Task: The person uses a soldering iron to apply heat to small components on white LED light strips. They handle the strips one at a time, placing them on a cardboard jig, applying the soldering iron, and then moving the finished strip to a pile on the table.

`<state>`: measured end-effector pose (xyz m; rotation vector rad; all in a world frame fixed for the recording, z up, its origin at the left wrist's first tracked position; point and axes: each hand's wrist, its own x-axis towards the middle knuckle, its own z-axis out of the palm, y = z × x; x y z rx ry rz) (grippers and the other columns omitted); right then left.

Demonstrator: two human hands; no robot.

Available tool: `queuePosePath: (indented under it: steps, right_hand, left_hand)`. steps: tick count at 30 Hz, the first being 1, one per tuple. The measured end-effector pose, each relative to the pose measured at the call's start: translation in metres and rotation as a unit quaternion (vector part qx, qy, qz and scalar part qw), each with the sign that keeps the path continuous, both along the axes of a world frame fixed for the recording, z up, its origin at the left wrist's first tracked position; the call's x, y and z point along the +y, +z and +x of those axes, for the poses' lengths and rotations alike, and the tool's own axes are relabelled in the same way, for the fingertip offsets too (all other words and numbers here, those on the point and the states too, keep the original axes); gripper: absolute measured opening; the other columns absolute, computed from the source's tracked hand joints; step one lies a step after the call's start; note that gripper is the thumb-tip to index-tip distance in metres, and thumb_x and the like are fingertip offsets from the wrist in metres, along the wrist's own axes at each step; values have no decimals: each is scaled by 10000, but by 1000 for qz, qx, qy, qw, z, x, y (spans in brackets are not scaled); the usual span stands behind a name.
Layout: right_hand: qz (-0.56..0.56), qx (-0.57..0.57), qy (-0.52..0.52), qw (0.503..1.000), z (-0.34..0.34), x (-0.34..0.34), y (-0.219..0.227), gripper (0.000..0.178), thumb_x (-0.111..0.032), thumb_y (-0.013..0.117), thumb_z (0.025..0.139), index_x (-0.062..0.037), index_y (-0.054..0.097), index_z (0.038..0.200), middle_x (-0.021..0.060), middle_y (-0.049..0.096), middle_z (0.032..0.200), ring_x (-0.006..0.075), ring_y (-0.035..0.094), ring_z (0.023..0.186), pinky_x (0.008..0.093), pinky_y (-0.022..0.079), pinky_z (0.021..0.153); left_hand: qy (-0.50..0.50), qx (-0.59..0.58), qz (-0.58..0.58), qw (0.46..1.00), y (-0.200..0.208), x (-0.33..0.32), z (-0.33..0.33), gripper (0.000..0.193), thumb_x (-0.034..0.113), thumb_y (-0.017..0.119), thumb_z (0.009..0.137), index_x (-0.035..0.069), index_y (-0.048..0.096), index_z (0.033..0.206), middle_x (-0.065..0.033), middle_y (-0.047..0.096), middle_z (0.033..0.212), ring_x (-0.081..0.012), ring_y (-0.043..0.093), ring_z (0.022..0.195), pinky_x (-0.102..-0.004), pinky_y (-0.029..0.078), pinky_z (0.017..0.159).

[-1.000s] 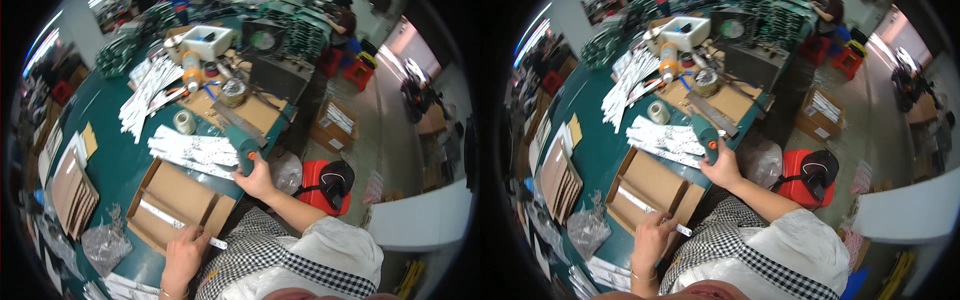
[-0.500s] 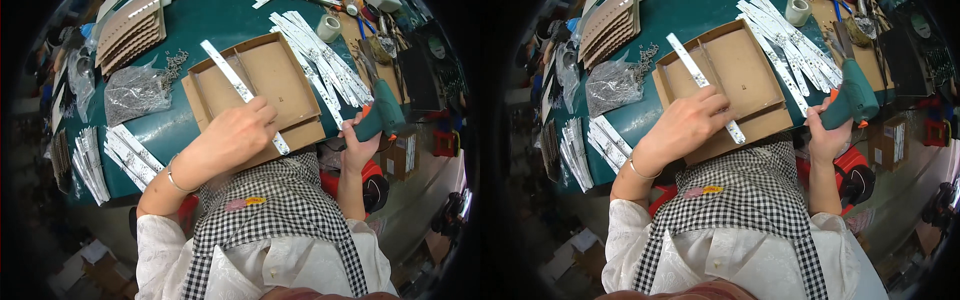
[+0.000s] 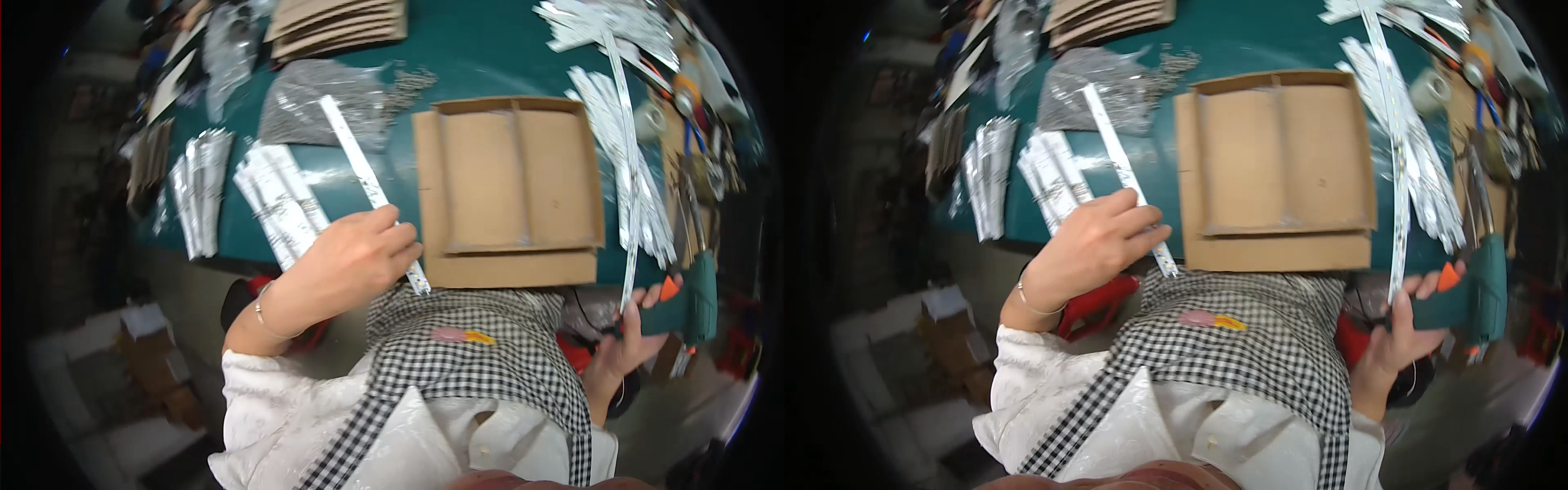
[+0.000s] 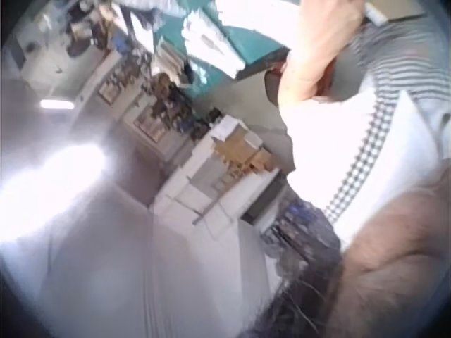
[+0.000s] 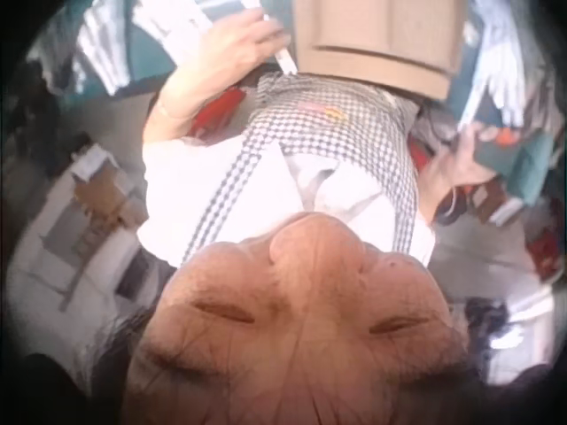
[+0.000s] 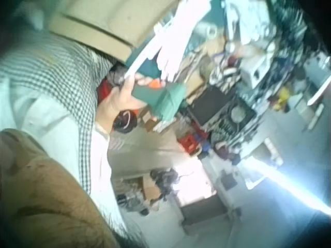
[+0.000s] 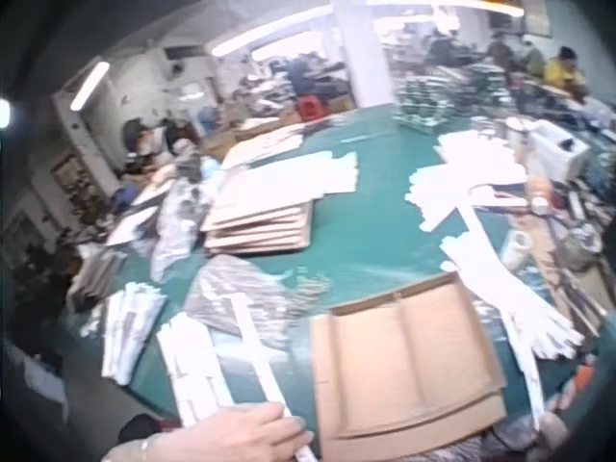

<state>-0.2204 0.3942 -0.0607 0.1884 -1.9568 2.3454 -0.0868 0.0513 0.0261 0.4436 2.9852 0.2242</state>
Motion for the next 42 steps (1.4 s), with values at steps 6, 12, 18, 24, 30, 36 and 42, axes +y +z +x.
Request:
queuePosePath:
  steps: [6,12,18,24,30,36,42]
  right_hand:
    - [51,-82,150,984,22,-23,1,848,125,685,730,64,285,1476,73,468,934,136,566,678,242,509,548]
    - [108,-107,179,972,35,-31,-8,841,174,656,756,51,274,1495,63,484,933,121,564,683,241,519,571]
    - [120,-96,148,977,42,-32,-12,850,172,663,767,25,273,1509,61,481,958,114,564,726,231,536,581]
    - [111,-81,131,982,43,-22,-16,857,164,669,769,11,276,1515,62,477,967,114,561,743,219,542,572]
    - [94,-86,166,978,42,-26,-20,854,151,690,772,19,285,1512,58,482,975,123,565,738,243,530,612]
    - [92,-98,175,975,42,-32,-28,867,127,733,743,25,317,1497,55,492,961,117,563,717,237,509,613]
    - [109,-107,159,975,43,-15,-52,874,164,719,694,21,366,1480,41,523,964,110,561,770,247,496,708]
  left_hand:
    - [70,-16,-35,997,-9,-22,45,269,95,645,706,40,742,951,-18,623,943,-184,544,819,-301,526,673]
    - [123,-24,-51,991,-8,-41,70,267,83,647,707,50,755,948,-20,631,928,-193,561,833,-308,531,709]
    - [167,-20,-84,982,-16,-62,88,249,72,640,718,74,762,935,-15,651,911,-191,580,846,-313,533,733]
    - [180,-31,-90,979,-26,-67,92,254,72,641,732,75,766,953,-12,662,931,-191,585,859,-307,538,757]
    - [205,-28,-33,978,-31,-74,92,265,53,650,751,54,762,990,-22,686,976,-205,599,892,-319,541,776]
    - [211,-28,7,977,-34,-78,94,275,27,655,759,47,759,1013,-51,705,1051,-231,617,893,-340,538,802]
    - [219,-5,49,974,-26,-65,81,355,-74,645,716,23,732,1046,-97,684,1010,-280,637,928,-370,539,805]
